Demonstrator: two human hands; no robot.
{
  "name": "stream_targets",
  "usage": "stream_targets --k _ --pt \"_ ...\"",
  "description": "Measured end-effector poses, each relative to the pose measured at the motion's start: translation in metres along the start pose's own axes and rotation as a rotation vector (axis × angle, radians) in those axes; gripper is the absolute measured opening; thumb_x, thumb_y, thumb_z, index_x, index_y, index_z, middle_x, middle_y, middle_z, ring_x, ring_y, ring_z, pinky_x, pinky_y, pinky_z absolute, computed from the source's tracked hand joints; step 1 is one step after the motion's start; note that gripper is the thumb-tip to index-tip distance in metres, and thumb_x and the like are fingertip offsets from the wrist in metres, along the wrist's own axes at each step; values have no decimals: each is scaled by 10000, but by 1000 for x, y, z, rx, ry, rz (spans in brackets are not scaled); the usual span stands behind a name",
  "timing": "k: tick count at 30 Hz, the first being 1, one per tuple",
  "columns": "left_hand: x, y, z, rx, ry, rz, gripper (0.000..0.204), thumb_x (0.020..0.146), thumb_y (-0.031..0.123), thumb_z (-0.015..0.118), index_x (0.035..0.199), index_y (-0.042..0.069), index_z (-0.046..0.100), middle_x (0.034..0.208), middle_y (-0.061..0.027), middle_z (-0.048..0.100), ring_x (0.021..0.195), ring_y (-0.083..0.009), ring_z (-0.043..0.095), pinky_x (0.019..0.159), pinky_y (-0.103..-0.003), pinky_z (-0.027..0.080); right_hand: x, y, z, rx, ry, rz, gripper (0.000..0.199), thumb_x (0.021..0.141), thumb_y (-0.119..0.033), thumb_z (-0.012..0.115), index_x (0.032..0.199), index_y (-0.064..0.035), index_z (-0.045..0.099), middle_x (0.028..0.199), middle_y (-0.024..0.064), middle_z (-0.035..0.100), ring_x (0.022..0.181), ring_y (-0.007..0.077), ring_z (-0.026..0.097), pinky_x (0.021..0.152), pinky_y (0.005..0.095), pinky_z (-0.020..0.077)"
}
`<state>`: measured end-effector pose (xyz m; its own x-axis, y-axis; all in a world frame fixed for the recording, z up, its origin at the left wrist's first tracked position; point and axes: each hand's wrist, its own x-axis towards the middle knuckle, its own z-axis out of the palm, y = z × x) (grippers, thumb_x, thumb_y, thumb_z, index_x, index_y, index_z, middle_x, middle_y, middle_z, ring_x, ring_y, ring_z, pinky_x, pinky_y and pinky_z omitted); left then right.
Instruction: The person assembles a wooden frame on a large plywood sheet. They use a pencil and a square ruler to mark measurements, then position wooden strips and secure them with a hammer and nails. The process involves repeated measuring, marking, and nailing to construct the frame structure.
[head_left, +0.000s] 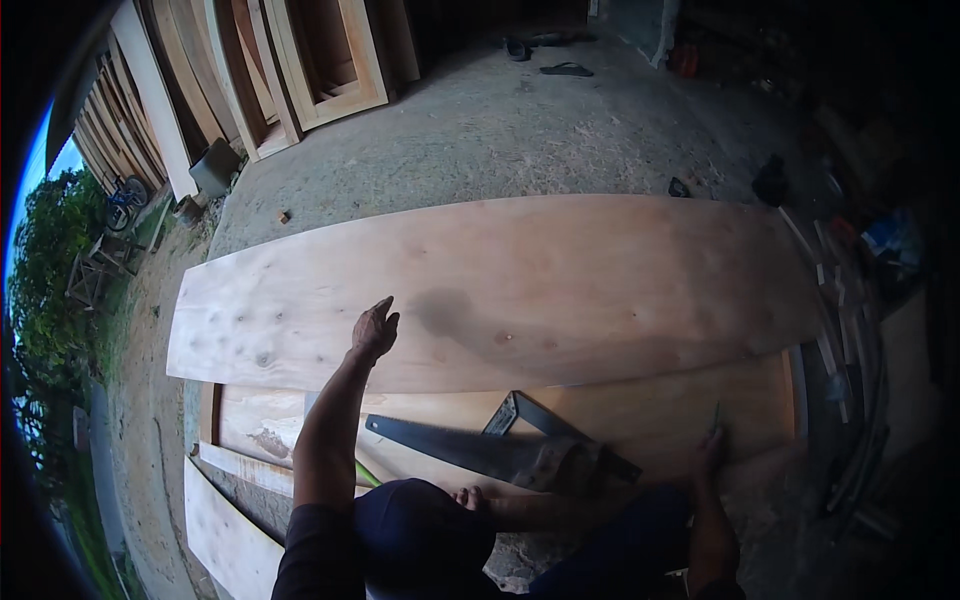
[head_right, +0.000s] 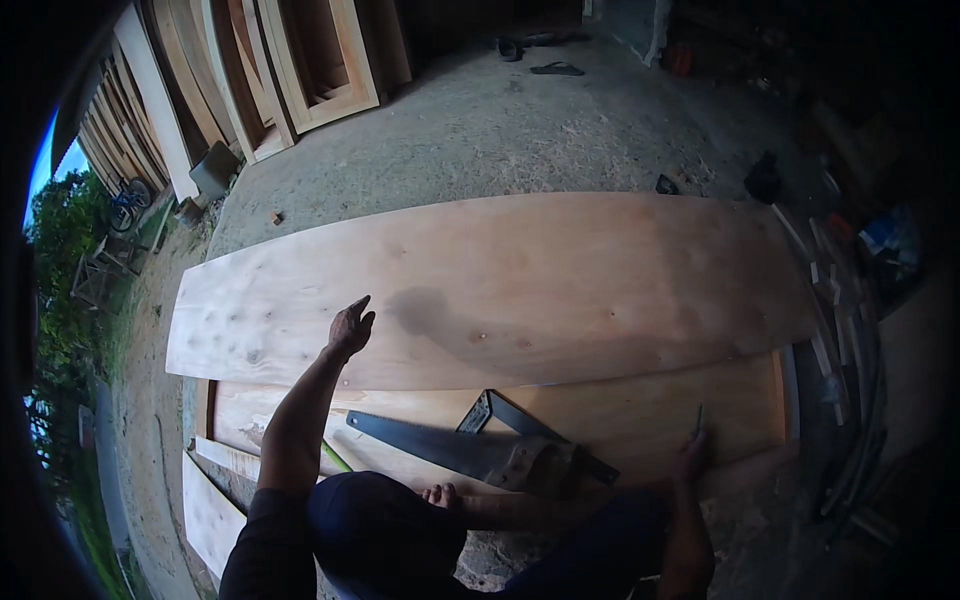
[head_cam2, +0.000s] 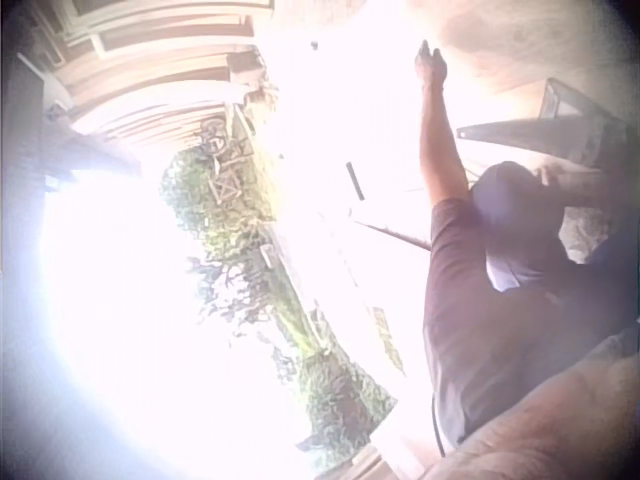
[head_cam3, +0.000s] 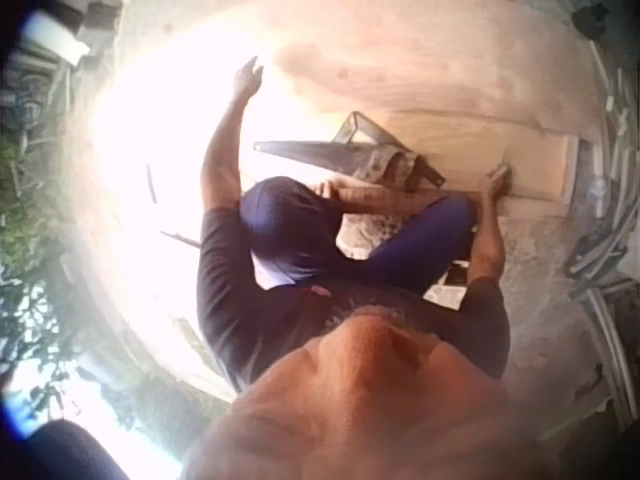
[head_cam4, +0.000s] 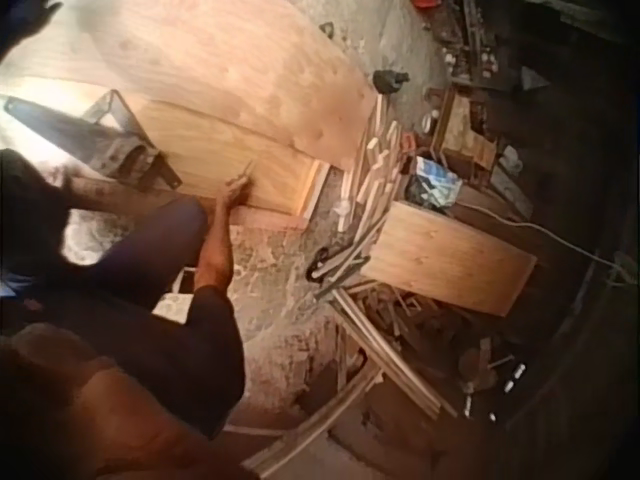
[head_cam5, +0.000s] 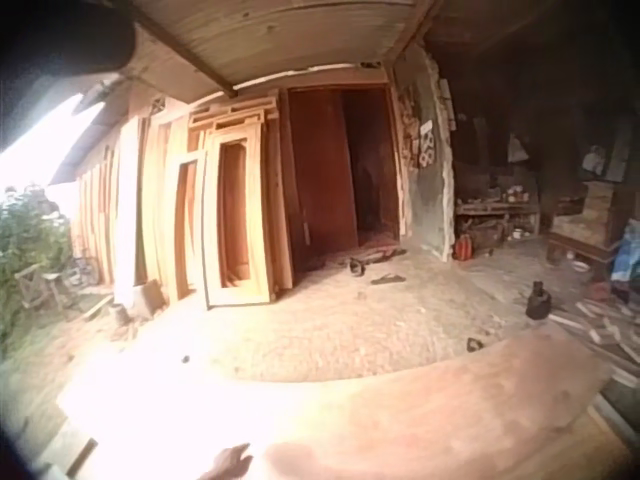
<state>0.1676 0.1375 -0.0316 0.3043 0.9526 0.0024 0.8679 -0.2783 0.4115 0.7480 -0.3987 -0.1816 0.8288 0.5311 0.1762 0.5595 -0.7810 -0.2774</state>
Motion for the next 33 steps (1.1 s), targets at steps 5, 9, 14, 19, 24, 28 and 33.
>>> stream_targets --k 5,9,14,19,24,28,33 --pt "76 -9 7 43 64 58 531 920 262 606 1397 50 509 1416 -171 531 1285 -341 523 1051 -427 452 1 -7 4 -117 91 68 316 984 -226 524 1209 -6 543 1052 248 634 987 420 622 857 474 488" --pt "123 -5 20 45 65 86 564 926 261 604 1434 59 466 1463 -175 480 1338 -344 464 1086 -432 418 -2 -28 -13 -37 -47 151 281 972 -239 558 1186 -56 564 1052 225 660 998 412 638 841 484 496" --pt "165 5 43 72 41 142 617 924 274 610 1463 44 416 1496 -195 435 1373 -397 407 1125 -458 371 -4 -53 -35 -18 -164 238 453 1002 -208 498 1417 -33 445 1295 244 592 1186 410 578 980 465 463" --pt "208 9 64 188 21 191 663 928 290 616 1495 53 369 1542 -184 375 1426 -415 323 1154 -476 320 -4 -69 -42 -16 -25 181 270 979 -246 547 1210 -107 566 1045 208 674 999 428 642 831 511 503" --pt "245 11 79 228 -40 76 756 924 379 630 1551 147 275 1619 -127 242 1480 -394 219 1166 -582 232 -4 -82 -49 15 -90 283 247 977 -253 547 1176 -109 575 1016 225 663 976 442 636 815 524 498" --pt "269 12 89 175 -122 143 699 899 381 659 1479 122 366 1504 -158 384 1400 -399 333 1119 -531 320 -1 -88 -52 -20 -126 329 240 965 -246 559 1159 -107 583 1010 225 663 967 449 635 806 528 501" --pt "284 -3 87 97 -16 251 730 805 419 746 1387 93 451 1378 -181 477 1289 -400 434 1034 -507 405 2 -94 -51 14 -66 283 244 939 -175 580 1167 -87 578 982 237 659 949 446 644 794 515 505"
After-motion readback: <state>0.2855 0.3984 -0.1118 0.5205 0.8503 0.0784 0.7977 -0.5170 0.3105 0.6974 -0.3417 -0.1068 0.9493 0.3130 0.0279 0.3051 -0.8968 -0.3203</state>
